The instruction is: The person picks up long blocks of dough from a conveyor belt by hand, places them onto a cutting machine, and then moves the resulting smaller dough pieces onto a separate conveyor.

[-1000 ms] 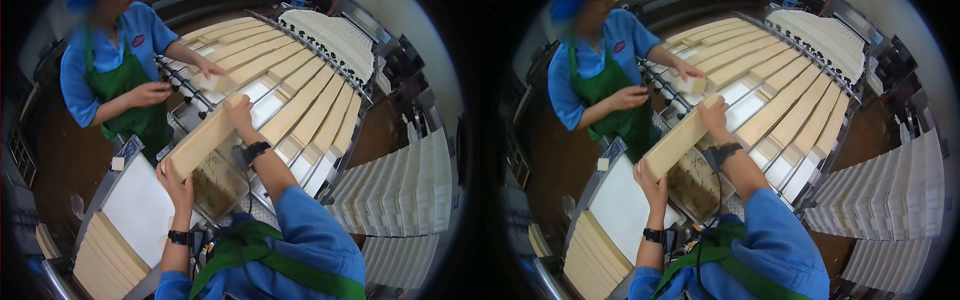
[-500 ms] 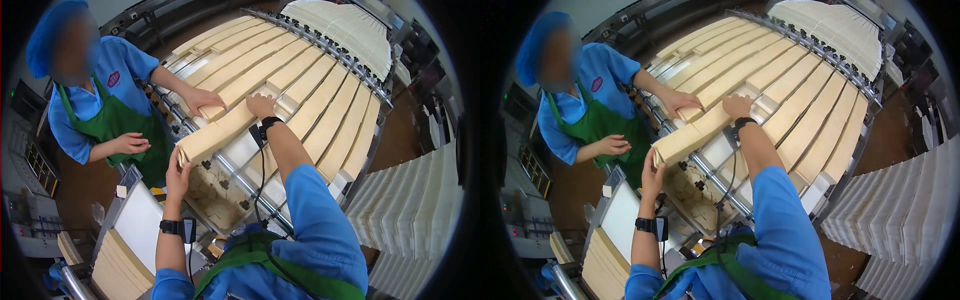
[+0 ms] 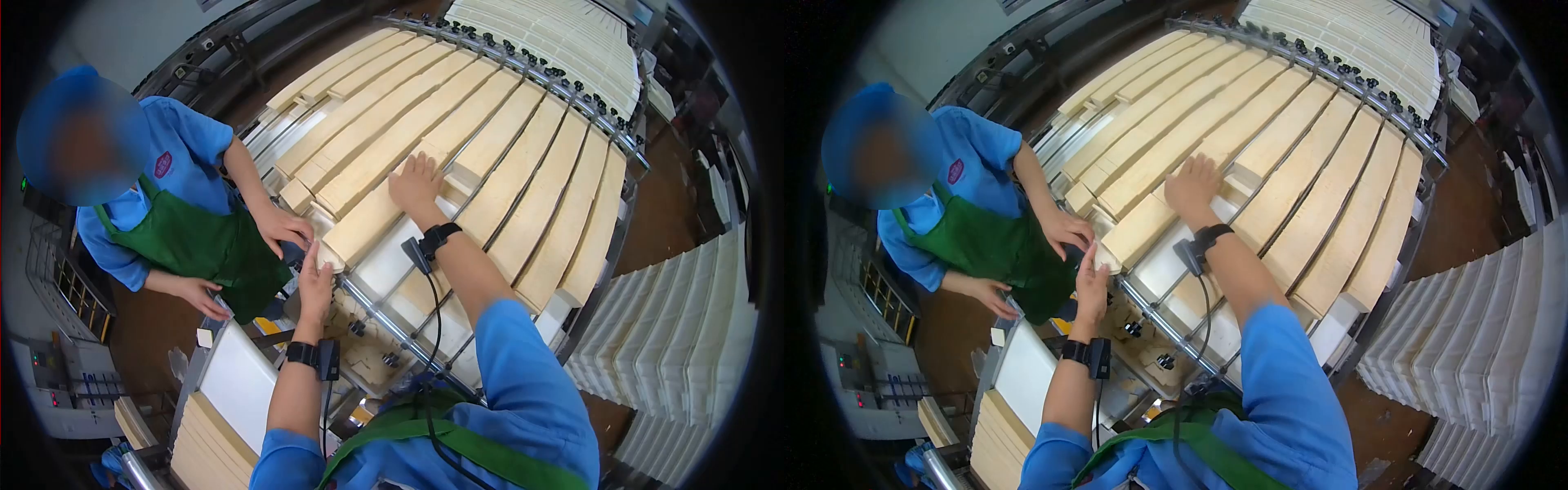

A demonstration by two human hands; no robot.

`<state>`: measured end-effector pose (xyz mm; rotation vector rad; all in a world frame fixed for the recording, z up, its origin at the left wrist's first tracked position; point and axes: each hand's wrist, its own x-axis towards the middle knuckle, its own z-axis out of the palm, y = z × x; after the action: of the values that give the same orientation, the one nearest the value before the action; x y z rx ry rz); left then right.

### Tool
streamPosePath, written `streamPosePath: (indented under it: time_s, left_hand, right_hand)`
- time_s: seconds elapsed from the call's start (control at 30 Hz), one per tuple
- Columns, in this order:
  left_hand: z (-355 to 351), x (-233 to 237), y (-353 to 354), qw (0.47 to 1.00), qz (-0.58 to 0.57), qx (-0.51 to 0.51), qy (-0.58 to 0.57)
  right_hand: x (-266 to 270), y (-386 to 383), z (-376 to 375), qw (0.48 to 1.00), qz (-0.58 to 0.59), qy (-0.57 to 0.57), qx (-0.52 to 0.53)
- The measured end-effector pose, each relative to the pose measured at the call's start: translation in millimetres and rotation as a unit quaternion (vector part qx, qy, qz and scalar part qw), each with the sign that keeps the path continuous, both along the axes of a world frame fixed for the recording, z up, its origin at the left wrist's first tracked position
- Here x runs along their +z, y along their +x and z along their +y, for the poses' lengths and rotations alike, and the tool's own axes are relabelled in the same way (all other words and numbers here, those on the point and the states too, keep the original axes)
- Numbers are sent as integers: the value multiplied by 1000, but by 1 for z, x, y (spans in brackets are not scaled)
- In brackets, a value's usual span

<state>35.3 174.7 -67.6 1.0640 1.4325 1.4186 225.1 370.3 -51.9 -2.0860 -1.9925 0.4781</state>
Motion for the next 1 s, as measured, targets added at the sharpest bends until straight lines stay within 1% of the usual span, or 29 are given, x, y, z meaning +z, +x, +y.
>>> streamPosePath:
  time_s: [0.03, 0.13, 0.23, 0.27, 0.33, 0.37, 0.47, 0.57, 0.6, 0.63, 0.67, 0.73, 0.8, 0.83, 0.9, 0.93, 0.97, 1.0]
  left_hand:
    - [2, 0, 4, 998, -61, 12, -23]
    - [-6, 12, 10, 998, -34, 51, -8]
    - [-30, 23, 6, 994, 0, 110, -19]
    - [-42, 6, -6, 991, 66, 115, 13]
    - [-69, 4, -11, 973, 164, 159, -22]
    - [-84, 4, -12, 959, 211, 184, -42]
    - [-128, 3, -11, 961, 149, 217, -79]
    - [-169, -14, -14, 962, 123, 224, -91]
    - [-179, -8, -9, 962, 116, 227, -100]
    - [-189, -12, -8, 962, 116, 228, -97]
    - [-199, -19, -8, 962, 116, 230, -92]
    - [-215, -24, -5, 958, 116, 249, -81]
    - [-232, -34, -3, 944, 202, 249, -74]
    - [-236, -35, -6, 932, 246, 257, -71]
    - [-245, -29, -8, 902, 338, 252, -97]
    - [-252, -27, -8, 886, 378, 241, -118]
    - [-259, -28, -9, 871, 405, 246, -133]
    - [-267, -33, -9, 856, 430, 244, -149]
  right_hand:
    - [3, -1, -5, 1000, 20, -13, 14]
    - [-10, 2, -8, 999, -17, 2, 46]
    - [-9, 3, -5, 999, 24, -11, 18]
    - [-12, 4, 0, 999, 33, 3, -35]
    - [-22, 11, 16, 989, 52, 34, -135]
    - [-23, 15, 21, 988, 57, 30, -141]
    - [-14, 22, 28, 987, 74, 16, -143]
    - [-12, 24, 29, 988, 78, 10, -130]
    - [-15, 24, 29, 989, 73, 13, -131]
    - [-19, 24, 31, 989, 69, 18, -131]
    - [-23, 25, 33, 990, 46, 14, -130]
    - [-11, 15, 23, 989, 0, -11, -149]
    - [2, -3, -10, 994, 38, 82, -55]
    - [-9, -18, -20, 993, 22, 112, 38]
    - [-3, -48, -65, 972, 19, 105, 208]
    - [5, -59, -85, 960, 16, 72, 269]
    - [11, -70, -104, 955, 12, 54, 290]
    - [16, -76, -117, 948, 1, 66, 311]
